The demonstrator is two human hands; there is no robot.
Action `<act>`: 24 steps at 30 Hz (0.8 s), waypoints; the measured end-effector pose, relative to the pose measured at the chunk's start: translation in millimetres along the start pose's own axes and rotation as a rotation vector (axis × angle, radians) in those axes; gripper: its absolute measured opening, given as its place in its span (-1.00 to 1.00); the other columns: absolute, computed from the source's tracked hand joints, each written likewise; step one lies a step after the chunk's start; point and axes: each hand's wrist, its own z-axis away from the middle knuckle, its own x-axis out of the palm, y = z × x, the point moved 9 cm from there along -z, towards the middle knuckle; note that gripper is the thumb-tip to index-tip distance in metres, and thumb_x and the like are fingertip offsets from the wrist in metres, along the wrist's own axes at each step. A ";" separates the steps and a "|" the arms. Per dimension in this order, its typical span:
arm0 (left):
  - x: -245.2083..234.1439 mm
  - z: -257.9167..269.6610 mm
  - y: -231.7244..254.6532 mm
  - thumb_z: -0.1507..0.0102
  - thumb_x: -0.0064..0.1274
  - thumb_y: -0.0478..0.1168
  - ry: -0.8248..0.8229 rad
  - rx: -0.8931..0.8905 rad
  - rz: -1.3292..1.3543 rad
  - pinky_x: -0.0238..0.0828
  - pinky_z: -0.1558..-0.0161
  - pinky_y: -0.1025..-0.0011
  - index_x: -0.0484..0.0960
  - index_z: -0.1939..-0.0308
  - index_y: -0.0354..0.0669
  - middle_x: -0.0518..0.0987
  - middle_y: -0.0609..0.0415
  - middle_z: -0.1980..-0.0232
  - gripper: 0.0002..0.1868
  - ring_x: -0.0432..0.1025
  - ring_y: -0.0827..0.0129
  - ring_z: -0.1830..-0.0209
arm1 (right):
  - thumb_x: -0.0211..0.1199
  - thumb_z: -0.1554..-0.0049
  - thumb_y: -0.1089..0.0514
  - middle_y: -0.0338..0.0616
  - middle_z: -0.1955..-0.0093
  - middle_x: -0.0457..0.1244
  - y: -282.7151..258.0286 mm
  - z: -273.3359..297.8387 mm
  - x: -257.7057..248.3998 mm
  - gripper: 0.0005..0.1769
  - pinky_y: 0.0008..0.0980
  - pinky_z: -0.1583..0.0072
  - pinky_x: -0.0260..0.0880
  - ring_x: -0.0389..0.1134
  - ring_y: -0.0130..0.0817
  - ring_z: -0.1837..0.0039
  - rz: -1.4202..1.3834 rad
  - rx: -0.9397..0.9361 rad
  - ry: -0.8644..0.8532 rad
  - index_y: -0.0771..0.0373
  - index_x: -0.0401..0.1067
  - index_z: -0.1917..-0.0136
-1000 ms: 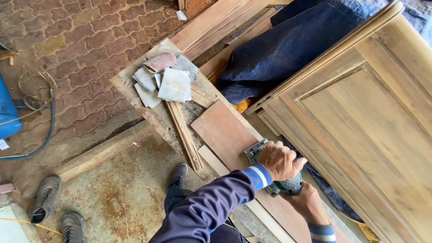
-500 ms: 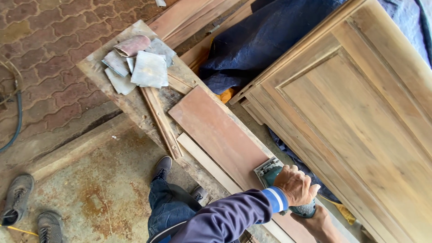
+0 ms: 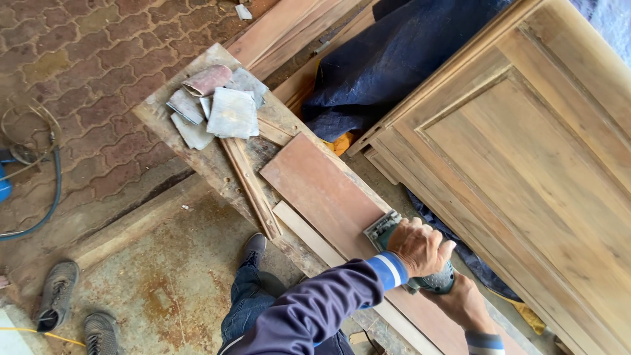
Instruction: The person is sanding a wooden board using both an electric orbital sander and manual sandpaper.
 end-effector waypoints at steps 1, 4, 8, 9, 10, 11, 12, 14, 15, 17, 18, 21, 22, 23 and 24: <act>-16.2 -2.0 -6.9 -0.35 -0.11 0.14 0.081 0.013 -0.011 0.42 0.05 -0.02 0.65 0.47 -0.17 0.66 -0.20 0.35 -0.48 0.53 -0.05 0.24 | 0.60 0.26 -0.22 0.05 0.25 0.48 -16.8 -4.8 -1.8 -0.39 -0.18 0.05 0.59 0.55 -0.16 0.24 0.012 -0.013 -0.011 0.31 0.58 0.17; -51.7 -12.5 -35.0 -0.36 -0.10 0.13 0.073 -0.018 -0.042 0.45 0.06 -0.01 0.67 0.46 -0.17 0.66 -0.20 0.34 -0.48 0.54 -0.05 0.25 | 0.60 0.25 -0.19 0.03 0.25 0.48 -60.0 -27.1 -1.4 -0.42 -0.20 0.02 0.57 0.55 -0.16 0.23 0.097 -0.040 -0.023 0.30 0.60 0.16; -107.3 -26.4 -76.9 -0.35 -0.09 0.13 0.147 -0.041 -0.067 0.46 0.04 0.00 0.68 0.46 -0.16 0.67 -0.20 0.33 -0.48 0.55 -0.04 0.24 | 0.58 0.25 -0.15 0.01 0.24 0.47 -135.9 -51.0 -5.1 -0.43 -0.21 0.03 0.57 0.55 -0.17 0.23 0.061 -0.105 -0.027 0.26 0.58 0.10; -121.7 -29.8 -87.6 -0.33 -0.08 0.13 0.169 -0.045 -0.089 0.46 0.07 0.00 0.68 0.48 -0.16 0.66 -0.19 0.36 -0.49 0.55 -0.04 0.25 | 0.58 0.24 -0.17 0.04 0.23 0.47 -157.6 -54.3 -8.5 -0.43 -0.20 0.02 0.56 0.54 -0.15 0.22 0.093 -0.117 -0.014 0.27 0.59 0.10; -136.4 -33.0 -98.6 -0.31 -0.07 0.13 0.192 -0.048 -0.112 0.46 0.10 0.00 0.68 0.50 -0.16 0.66 -0.19 0.39 -0.49 0.55 -0.04 0.27 | 0.58 0.23 -0.18 0.08 0.22 0.46 -179.5 -57.5 -11.6 -0.42 -0.18 0.01 0.55 0.53 -0.12 0.20 0.126 -0.130 0.000 0.29 0.60 0.10; -146.8 -36.8 -111.1 -0.31 -0.07 0.13 0.199 -0.053 -0.117 0.46 0.10 0.00 0.68 0.50 -0.16 0.66 -0.19 0.39 -0.49 0.55 -0.04 0.27 | 0.58 0.23 -0.18 0.08 0.22 0.46 -196.9 -62.8 -10.9 -0.42 -0.18 0.01 0.55 0.53 -0.12 0.20 0.128 -0.139 -0.001 0.29 0.60 0.10; -157.2 -40.5 -123.1 -0.33 -0.08 0.12 0.207 -0.051 -0.121 0.47 0.13 0.01 0.66 0.53 -0.16 0.66 -0.18 0.40 -0.48 0.55 -0.03 0.29 | 0.58 0.24 -0.17 0.07 0.21 0.47 -214.8 -68.1 -11.0 -0.42 -0.18 0.01 0.54 0.53 -0.12 0.19 0.120 -0.152 0.009 0.29 0.60 0.10; -179.6 -46.4 -144.5 -0.35 -0.10 0.10 0.221 -0.056 -0.127 0.48 0.15 0.02 0.65 0.56 -0.16 0.65 -0.17 0.40 -0.47 0.55 -0.02 0.32 | 0.58 0.26 -0.16 0.07 0.21 0.47 -247.6 -76.6 -10.0 -0.41 -0.17 0.01 0.54 0.53 -0.12 0.18 0.116 -0.172 0.015 0.29 0.59 0.10; -192.5 -49.0 -154.5 -0.34 -0.08 0.10 0.231 -0.065 -0.121 0.49 0.17 0.03 0.65 0.59 -0.16 0.64 -0.19 0.42 -0.46 0.55 -0.04 0.34 | 0.58 0.27 -0.15 0.09 0.20 0.46 -265.1 -80.2 -11.6 -0.39 -0.15 0.02 0.53 0.52 -0.10 0.18 0.113 -0.197 0.043 0.31 0.59 0.09; -217.1 -52.6 -172.5 -0.32 -0.06 0.11 0.245 -0.077 -0.117 0.50 0.19 0.03 0.64 0.61 -0.16 0.63 -0.22 0.44 -0.46 0.54 -0.06 0.36 | 0.59 0.28 -0.14 0.11 0.20 0.45 -294.5 -88.9 -10.6 -0.37 -0.13 0.03 0.52 0.51 -0.07 0.17 0.112 -0.226 0.069 0.33 0.58 0.08; -231.0 -53.1 -178.6 -0.30 -0.04 0.11 0.278 -0.061 -0.118 0.50 0.20 0.02 0.64 0.61 -0.15 0.63 -0.21 0.44 -0.47 0.55 -0.06 0.37 | 0.59 0.27 -0.16 0.11 0.20 0.45 -306.0 -94.4 -7.4 -0.37 -0.15 0.02 0.53 0.52 -0.08 0.17 0.133 -0.227 0.060 0.34 0.58 0.09; -257.4 -53.8 -200.4 -0.28 -0.02 0.11 0.305 -0.043 -0.132 0.50 0.21 0.01 0.65 0.61 -0.15 0.64 -0.20 0.44 -0.49 0.55 -0.06 0.36 | 0.57 0.25 -0.17 0.11 0.19 0.45 -341.6 -100.5 -1.2 -0.37 -0.18 0.02 0.54 0.52 -0.08 0.18 0.145 -0.247 0.057 0.35 0.59 0.08; -262.9 -53.8 -208.0 -0.29 -0.02 0.10 0.300 -0.042 -0.144 0.50 0.21 0.01 0.65 0.61 -0.15 0.64 -0.19 0.44 -0.49 0.55 -0.06 0.35 | 0.56 0.25 -0.16 0.09 0.18 0.45 -353.7 -100.6 0.2 -0.38 -0.18 0.03 0.54 0.53 -0.08 0.18 0.138 -0.265 0.062 0.33 0.58 0.07; -268.9 -51.3 -213.1 -0.29 -0.02 0.10 0.299 -0.042 -0.144 0.50 0.21 0.01 0.65 0.61 -0.15 0.64 -0.19 0.44 -0.49 0.55 -0.06 0.35 | 0.56 0.25 -0.16 0.09 0.18 0.45 -362.9 -98.3 1.3 -0.38 -0.18 0.03 0.54 0.53 -0.08 0.18 0.137 -0.264 0.062 0.33 0.58 0.07; -275.9 -48.2 -216.8 -0.30 -0.02 0.09 0.316 -0.029 -0.148 0.50 0.21 0.02 0.66 0.58 -0.15 0.64 -0.19 0.44 -0.51 0.55 -0.06 0.37 | 0.55 0.24 -0.15 0.11 0.18 0.45 -373.1 -95.6 2.9 -0.39 -0.18 0.02 0.54 0.52 -0.08 0.17 0.133 -0.279 0.058 0.33 0.58 0.07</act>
